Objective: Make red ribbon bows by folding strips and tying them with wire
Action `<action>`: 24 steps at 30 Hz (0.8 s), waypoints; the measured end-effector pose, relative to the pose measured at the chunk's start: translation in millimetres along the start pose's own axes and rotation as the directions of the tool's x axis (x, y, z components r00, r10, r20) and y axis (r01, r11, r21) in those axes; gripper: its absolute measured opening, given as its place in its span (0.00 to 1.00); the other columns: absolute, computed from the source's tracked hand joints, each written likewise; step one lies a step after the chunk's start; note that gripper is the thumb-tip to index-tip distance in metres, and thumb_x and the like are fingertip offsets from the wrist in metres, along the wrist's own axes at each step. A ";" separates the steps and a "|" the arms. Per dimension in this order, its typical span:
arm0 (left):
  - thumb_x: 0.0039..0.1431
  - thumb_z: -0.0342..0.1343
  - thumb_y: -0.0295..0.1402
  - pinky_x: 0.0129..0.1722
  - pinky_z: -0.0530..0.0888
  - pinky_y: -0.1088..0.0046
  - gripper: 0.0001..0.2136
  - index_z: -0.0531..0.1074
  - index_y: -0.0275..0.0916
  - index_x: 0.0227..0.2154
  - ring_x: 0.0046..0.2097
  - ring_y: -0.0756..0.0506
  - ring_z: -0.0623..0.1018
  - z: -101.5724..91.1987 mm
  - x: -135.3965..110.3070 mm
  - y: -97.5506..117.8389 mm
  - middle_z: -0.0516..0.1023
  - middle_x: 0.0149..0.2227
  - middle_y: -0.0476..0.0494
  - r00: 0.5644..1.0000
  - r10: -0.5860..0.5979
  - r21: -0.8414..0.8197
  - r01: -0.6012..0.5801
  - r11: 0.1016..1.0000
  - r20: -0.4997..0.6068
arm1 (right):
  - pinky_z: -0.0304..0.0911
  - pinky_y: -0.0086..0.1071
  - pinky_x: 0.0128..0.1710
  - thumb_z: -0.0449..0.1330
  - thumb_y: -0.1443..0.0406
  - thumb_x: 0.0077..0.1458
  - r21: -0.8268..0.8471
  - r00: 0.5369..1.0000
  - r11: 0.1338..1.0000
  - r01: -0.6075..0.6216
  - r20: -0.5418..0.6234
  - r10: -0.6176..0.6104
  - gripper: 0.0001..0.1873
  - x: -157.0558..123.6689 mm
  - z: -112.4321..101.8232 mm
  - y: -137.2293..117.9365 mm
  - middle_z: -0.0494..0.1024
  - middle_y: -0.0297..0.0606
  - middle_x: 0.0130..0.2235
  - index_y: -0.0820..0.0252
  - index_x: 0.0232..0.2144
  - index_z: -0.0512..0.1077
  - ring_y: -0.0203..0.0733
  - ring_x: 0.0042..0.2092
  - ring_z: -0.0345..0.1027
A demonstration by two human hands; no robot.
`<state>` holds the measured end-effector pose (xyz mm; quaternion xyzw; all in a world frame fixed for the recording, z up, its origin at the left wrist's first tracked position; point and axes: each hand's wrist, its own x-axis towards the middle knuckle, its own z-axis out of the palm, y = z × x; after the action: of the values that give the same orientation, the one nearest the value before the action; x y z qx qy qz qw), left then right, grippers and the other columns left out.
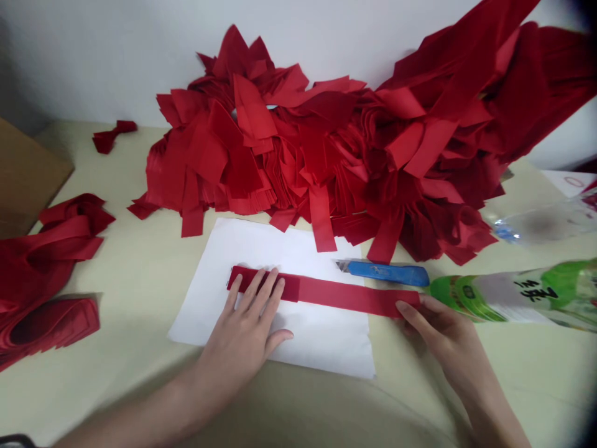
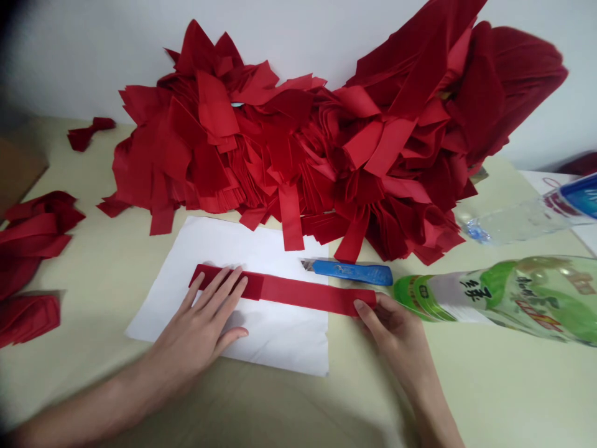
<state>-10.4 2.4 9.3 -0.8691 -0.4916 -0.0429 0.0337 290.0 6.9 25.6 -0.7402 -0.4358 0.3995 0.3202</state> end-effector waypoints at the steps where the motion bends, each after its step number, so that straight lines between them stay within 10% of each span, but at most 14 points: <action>1: 0.63 0.38 0.49 0.59 0.58 0.52 0.29 0.56 0.31 0.59 0.62 0.38 0.59 0.6 -0.1 0.3 0.55 0.63 0.36 1.000 -0.001 -0.001 0.001 1.000 -0.004 | 0.64 0.28 0.24 0.64 0.52 0.42 0.002 1.000 1.000 0.004 0.007 -0.004 0.16 0.4 -0.1 0.7 0.71 0.34 0.25 0.59 0.24 0.70 0.38 0.27 0.65; 24: 0.62 0.48 0.31 0.64 0.52 0.55 0.17 0.61 0.36 0.54 0.59 0.45 0.65 -7.1 40.6 -23.8 0.72 0.53 0.40 1.000 0.010 -0.445 -0.001 0.896 0.017 | 0.61 0.28 0.24 0.61 0.52 0.46 -0.073 0.997 0.995 0.062 0.046 -0.059 0.16 0.8 -0.8 2.4 0.69 0.33 0.24 0.60 0.27 0.71 0.37 0.26 0.61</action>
<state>-10.2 48.5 21.0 -0.8556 -0.4666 -0.1457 -0.1703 291.9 6.4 23.8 -0.7291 -0.4794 0.3892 0.2950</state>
